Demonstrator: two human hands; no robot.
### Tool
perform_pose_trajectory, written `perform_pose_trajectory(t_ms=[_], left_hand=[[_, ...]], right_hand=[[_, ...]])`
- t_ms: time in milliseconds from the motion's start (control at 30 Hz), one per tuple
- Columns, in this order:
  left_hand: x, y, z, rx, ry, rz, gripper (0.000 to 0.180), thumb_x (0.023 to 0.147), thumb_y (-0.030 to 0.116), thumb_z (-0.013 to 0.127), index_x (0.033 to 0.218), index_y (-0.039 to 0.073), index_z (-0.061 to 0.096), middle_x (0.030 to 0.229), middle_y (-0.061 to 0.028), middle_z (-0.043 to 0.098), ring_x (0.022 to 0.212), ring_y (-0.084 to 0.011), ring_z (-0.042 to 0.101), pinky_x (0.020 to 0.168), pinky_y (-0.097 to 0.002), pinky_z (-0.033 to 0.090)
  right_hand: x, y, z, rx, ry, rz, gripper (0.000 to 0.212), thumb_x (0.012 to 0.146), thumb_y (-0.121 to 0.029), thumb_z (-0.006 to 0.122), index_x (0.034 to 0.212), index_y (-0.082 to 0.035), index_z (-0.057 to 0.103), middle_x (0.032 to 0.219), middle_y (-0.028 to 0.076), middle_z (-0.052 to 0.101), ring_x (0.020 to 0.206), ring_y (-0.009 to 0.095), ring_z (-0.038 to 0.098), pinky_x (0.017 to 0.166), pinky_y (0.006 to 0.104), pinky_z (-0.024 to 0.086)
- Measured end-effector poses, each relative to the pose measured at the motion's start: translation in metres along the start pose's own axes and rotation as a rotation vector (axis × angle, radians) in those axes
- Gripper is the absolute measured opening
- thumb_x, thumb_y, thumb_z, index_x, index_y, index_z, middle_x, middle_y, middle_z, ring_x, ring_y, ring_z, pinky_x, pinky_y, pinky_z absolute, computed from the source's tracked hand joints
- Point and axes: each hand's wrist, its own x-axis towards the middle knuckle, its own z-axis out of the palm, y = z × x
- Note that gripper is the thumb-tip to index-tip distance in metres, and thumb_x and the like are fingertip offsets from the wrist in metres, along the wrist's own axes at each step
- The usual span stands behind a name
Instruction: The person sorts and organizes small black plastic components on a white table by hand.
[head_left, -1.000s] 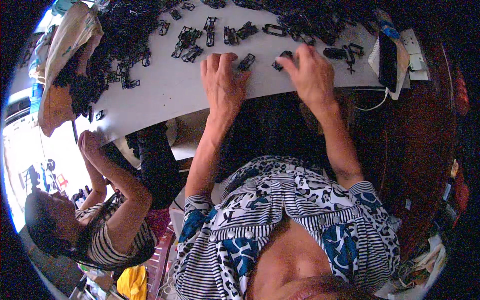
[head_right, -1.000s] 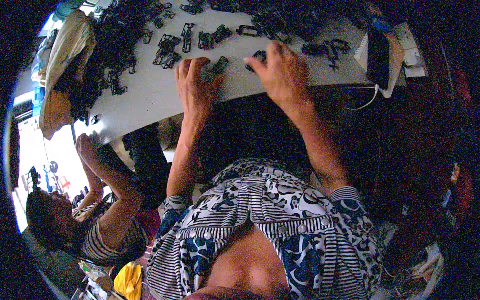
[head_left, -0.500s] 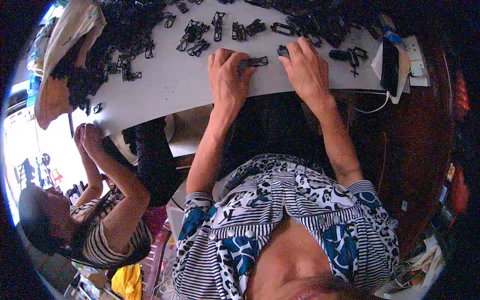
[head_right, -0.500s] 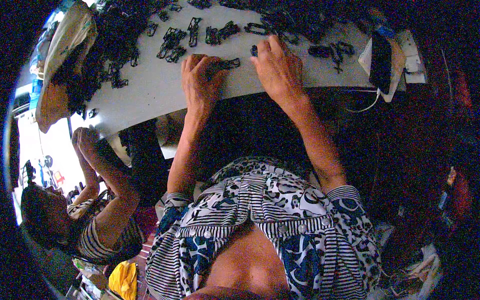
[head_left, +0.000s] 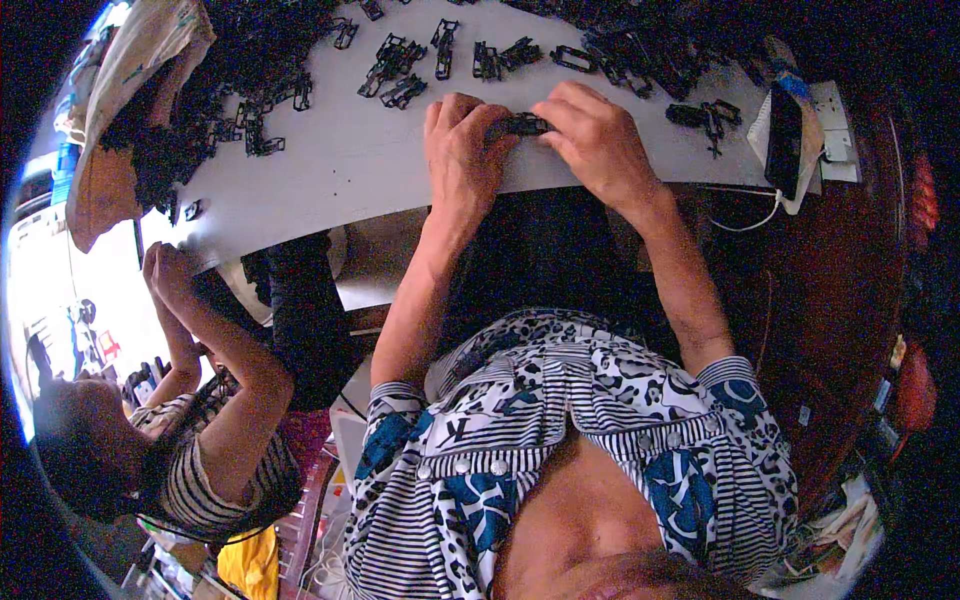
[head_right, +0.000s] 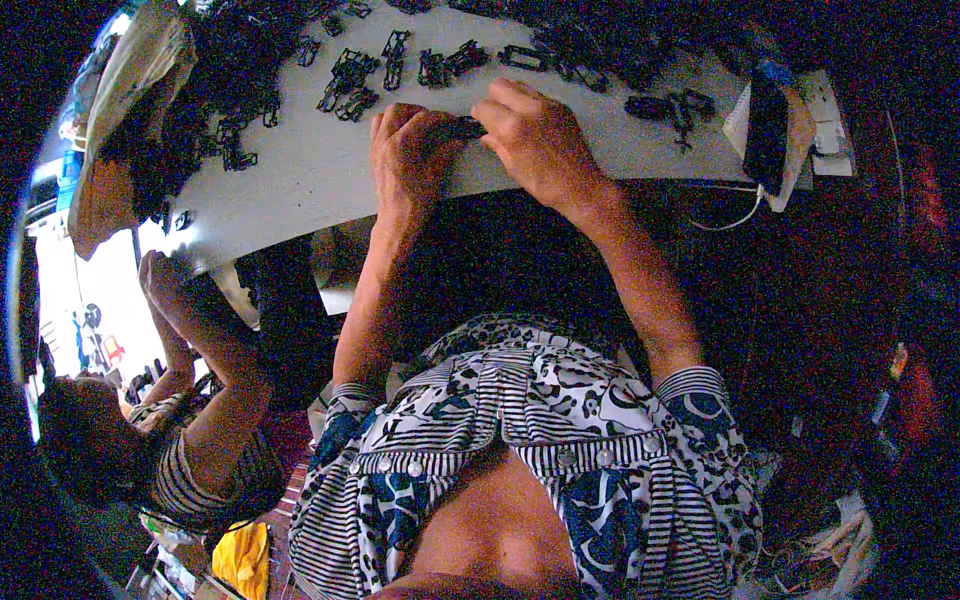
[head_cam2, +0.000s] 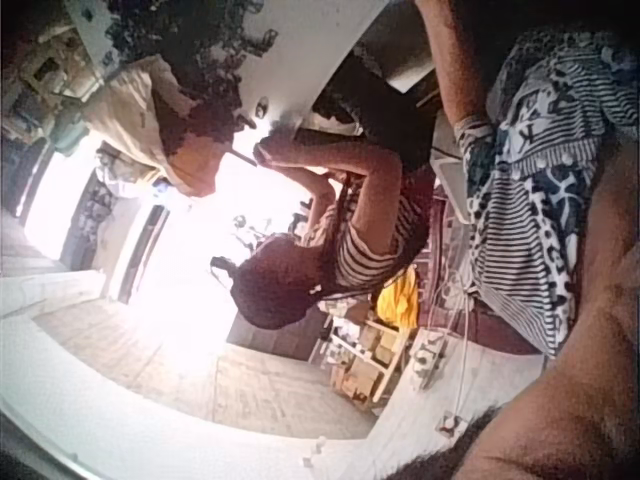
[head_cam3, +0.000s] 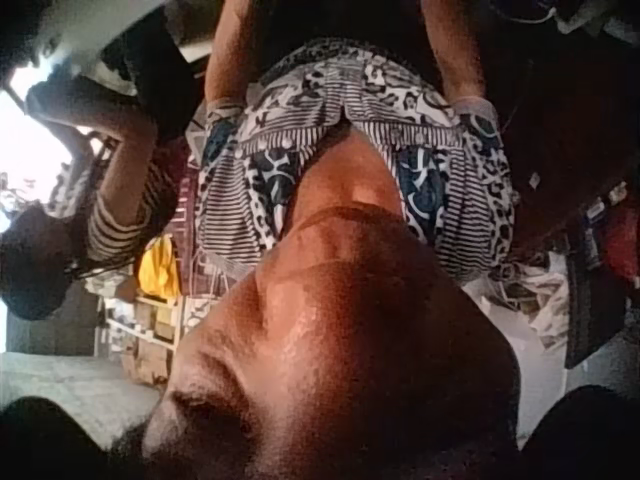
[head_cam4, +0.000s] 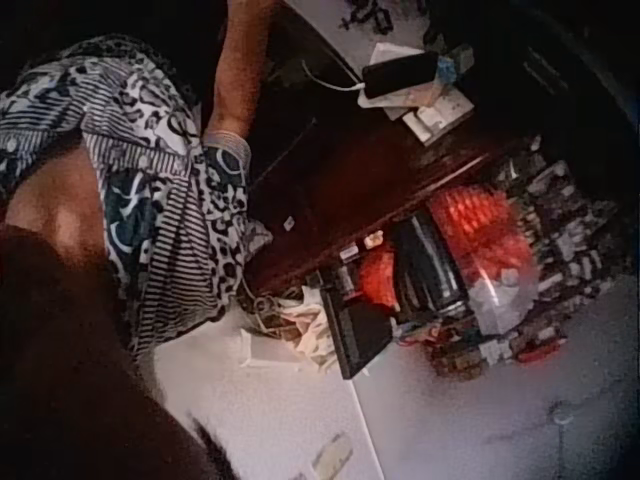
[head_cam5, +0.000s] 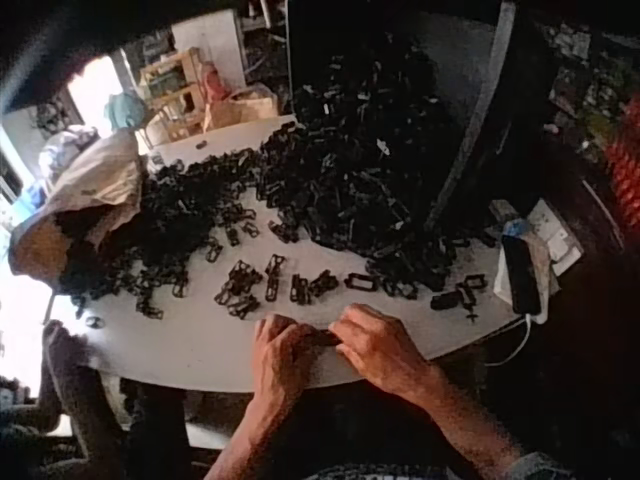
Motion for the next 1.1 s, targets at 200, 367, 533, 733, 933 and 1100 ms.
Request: perform_pose_trajectory(t_ms=[200, 367, 533, 733, 933, 1100], left_hand=[[0.000, 0.000, 0.001, -0.021, 0.012, 0.017, 0.032, 0.059, 0.003, 0.074, 0.089, 0.007, 0.067, 0.090, -0.0093, 0.057, 0.088, -0.0299, 0.050, 0.077, -0.0395, 0.041], [-0.002, -0.002, 0.002, -0.025, -0.020, 0.027, 0.033, 0.058, 0.003, 0.074, 0.090, 0.007, 0.067, 0.089, -0.0091, 0.057, 0.086, -0.0293, 0.050, 0.077, -0.0388, 0.041], [-0.004, -0.001, 0.000, -0.059, -0.042, -0.002, 0.033, 0.059, 0.002, 0.074, 0.091, 0.007, 0.067, 0.089, -0.0094, 0.057, 0.087, -0.0292, 0.051, 0.079, -0.0391, 0.040], [-0.003, 0.002, -0.003, -0.080, -0.030, -0.034, 0.032, 0.058, 0.002, 0.075, 0.090, 0.006, 0.068, 0.089, -0.0099, 0.058, 0.088, -0.0299, 0.051, 0.079, -0.0389, 0.041], [-0.005, 0.000, -0.002, -0.072, -0.022, -0.026, 0.034, 0.058, 0.002, 0.075, 0.091, 0.005, 0.068, 0.090, -0.0107, 0.058, 0.088, -0.0305, 0.051, 0.079, -0.0388, 0.042], [-0.005, -0.005, -0.015, -0.028, -0.047, -0.010, 0.037, 0.061, 0.002, 0.074, 0.097, 0.004, 0.067, 0.091, -0.0117, 0.058, 0.091, -0.0312, 0.051, 0.080, -0.0402, 0.042]], right_hand=[[0.003, 0.003, 0.006, -0.081, -0.014, -0.044, 0.031, 0.064, -0.001, 0.072, 0.093, 0.000, 0.061, 0.086, 0.012, 0.054, 0.086, 0.030, 0.058, 0.072, 0.0394, 0.049], [0.005, 0.000, 0.004, -0.081, -0.041, -0.054, 0.025, 0.063, 0.000, 0.072, 0.083, 0.000, 0.057, 0.082, 0.012, 0.051, 0.084, 0.031, 0.057, 0.071, 0.0409, 0.048], [0.003, -0.003, 0.007, -0.108, -0.048, -0.042, 0.023, 0.063, 0.000, 0.072, 0.075, 0.000, 0.053, 0.080, 0.013, 0.049, 0.083, 0.032, 0.057, 0.069, 0.0419, 0.048], [0.007, -0.001, 0.009, -0.061, -0.052, -0.044, 0.020, 0.065, -0.001, 0.070, 0.074, 0.000, 0.052, 0.082, 0.013, 0.050, 0.082, 0.033, 0.057, 0.068, 0.0424, 0.048], [0.006, -0.001, 0.017, -0.153, -0.023, -0.094, 0.020, 0.065, -0.002, 0.069, 0.074, -0.001, 0.052, 0.082, 0.013, 0.050, 0.082, 0.034, 0.057, 0.069, 0.0427, 0.048], [0.013, -0.002, 0.029, -0.077, -0.051, -0.033, 0.019, 0.067, -0.004, 0.069, 0.075, -0.001, 0.052, 0.083, 0.013, 0.050, 0.083, 0.033, 0.057, 0.069, 0.0425, 0.049]])
